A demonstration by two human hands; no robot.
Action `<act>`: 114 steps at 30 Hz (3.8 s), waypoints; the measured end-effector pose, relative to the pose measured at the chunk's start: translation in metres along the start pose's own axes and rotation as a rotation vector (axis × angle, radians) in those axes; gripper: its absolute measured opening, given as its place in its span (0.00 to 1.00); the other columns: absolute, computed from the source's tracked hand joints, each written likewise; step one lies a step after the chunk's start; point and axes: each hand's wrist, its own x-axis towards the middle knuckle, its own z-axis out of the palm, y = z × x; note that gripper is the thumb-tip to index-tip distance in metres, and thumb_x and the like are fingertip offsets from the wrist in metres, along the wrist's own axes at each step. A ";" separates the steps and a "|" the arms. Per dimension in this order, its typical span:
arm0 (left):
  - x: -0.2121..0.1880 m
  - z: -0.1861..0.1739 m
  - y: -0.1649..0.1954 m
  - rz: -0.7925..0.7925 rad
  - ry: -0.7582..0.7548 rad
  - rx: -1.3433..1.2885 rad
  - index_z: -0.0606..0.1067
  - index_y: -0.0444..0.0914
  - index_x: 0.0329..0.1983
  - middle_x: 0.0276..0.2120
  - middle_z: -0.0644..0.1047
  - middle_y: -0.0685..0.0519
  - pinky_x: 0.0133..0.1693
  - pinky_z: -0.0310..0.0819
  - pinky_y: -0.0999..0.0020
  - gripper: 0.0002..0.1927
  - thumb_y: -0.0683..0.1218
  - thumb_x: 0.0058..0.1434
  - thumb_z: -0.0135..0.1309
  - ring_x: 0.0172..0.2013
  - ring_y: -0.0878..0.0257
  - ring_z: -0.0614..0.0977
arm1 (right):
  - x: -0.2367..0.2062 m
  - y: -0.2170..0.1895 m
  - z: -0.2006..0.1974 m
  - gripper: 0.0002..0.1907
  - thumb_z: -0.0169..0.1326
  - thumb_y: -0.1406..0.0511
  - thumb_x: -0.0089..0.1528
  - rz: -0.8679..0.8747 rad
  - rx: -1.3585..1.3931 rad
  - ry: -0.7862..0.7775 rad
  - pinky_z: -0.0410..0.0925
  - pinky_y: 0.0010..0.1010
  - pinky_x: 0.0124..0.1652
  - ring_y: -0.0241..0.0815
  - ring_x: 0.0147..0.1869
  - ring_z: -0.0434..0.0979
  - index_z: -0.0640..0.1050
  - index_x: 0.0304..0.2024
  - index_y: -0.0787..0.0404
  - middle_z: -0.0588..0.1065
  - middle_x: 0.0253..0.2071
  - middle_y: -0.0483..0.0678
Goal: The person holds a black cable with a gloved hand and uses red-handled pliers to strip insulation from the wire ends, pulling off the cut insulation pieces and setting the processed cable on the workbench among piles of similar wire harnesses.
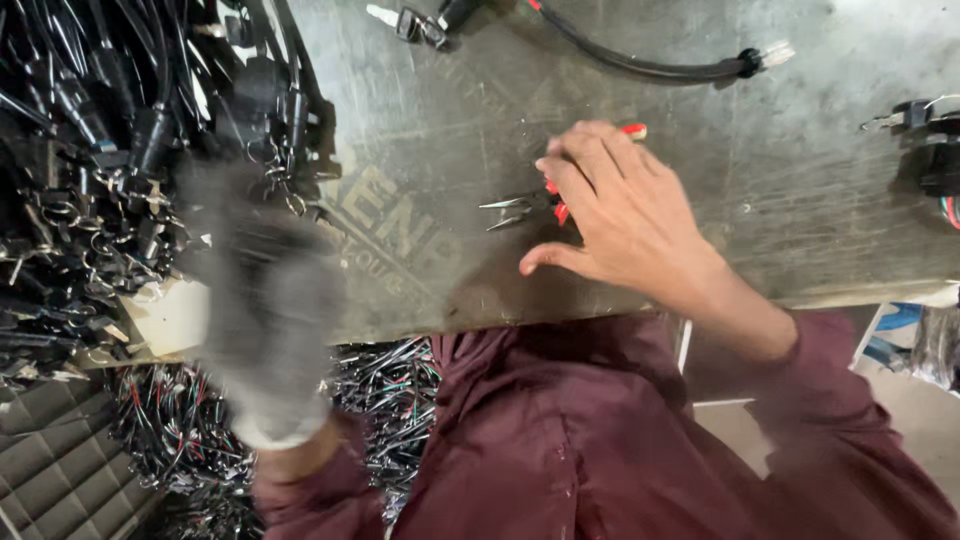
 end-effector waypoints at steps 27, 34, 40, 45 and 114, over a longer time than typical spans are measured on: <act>-0.014 0.041 -0.090 -0.286 -0.601 0.044 0.74 0.35 0.56 0.38 0.77 0.56 0.36 0.74 0.74 0.14 0.45 0.71 0.52 0.34 0.69 0.77 | 0.030 -0.088 -0.030 0.16 0.52 0.54 0.72 0.274 1.847 0.654 0.72 0.33 0.31 0.40 0.31 0.76 0.73 0.36 0.56 0.74 0.32 0.51; -0.024 0.039 -0.068 -0.310 -0.742 0.105 0.75 0.34 0.55 0.35 0.75 0.53 0.36 0.68 0.75 0.14 0.43 0.68 0.54 0.36 0.66 0.75 | 0.010 -0.106 -0.060 0.11 0.47 0.62 0.77 -0.016 1.246 0.207 0.71 0.33 0.40 0.42 0.37 0.77 0.74 0.51 0.63 0.76 0.38 0.48; -0.038 0.015 -0.078 0.117 -0.578 -0.219 0.77 0.33 0.47 0.42 0.80 0.46 0.40 0.78 0.69 0.07 0.37 0.67 0.56 0.41 0.56 0.82 | 0.008 -0.104 -0.029 0.13 0.64 0.68 0.56 -0.021 0.450 0.066 0.65 0.40 0.29 0.48 0.32 0.74 0.76 0.42 0.61 0.71 0.32 0.49; -0.024 0.012 -0.079 -0.079 -0.554 -0.192 0.76 0.32 0.50 0.49 0.78 0.43 0.49 0.75 0.66 0.12 0.45 0.71 0.52 0.47 0.55 0.80 | 0.004 -0.081 -0.021 0.13 0.62 0.72 0.55 -0.026 0.525 0.104 0.65 0.42 0.31 0.50 0.32 0.72 0.73 0.41 0.65 0.70 0.33 0.51; -0.033 0.066 -0.074 0.327 -0.420 0.928 0.80 0.43 0.52 0.46 0.81 0.52 0.49 0.76 0.58 0.14 0.46 0.63 0.63 0.46 0.51 0.82 | -0.042 -0.030 0.035 0.17 0.51 0.57 0.71 0.597 1.386 -0.098 0.60 0.23 0.37 0.29 0.37 0.64 0.76 0.50 0.65 0.68 0.35 0.40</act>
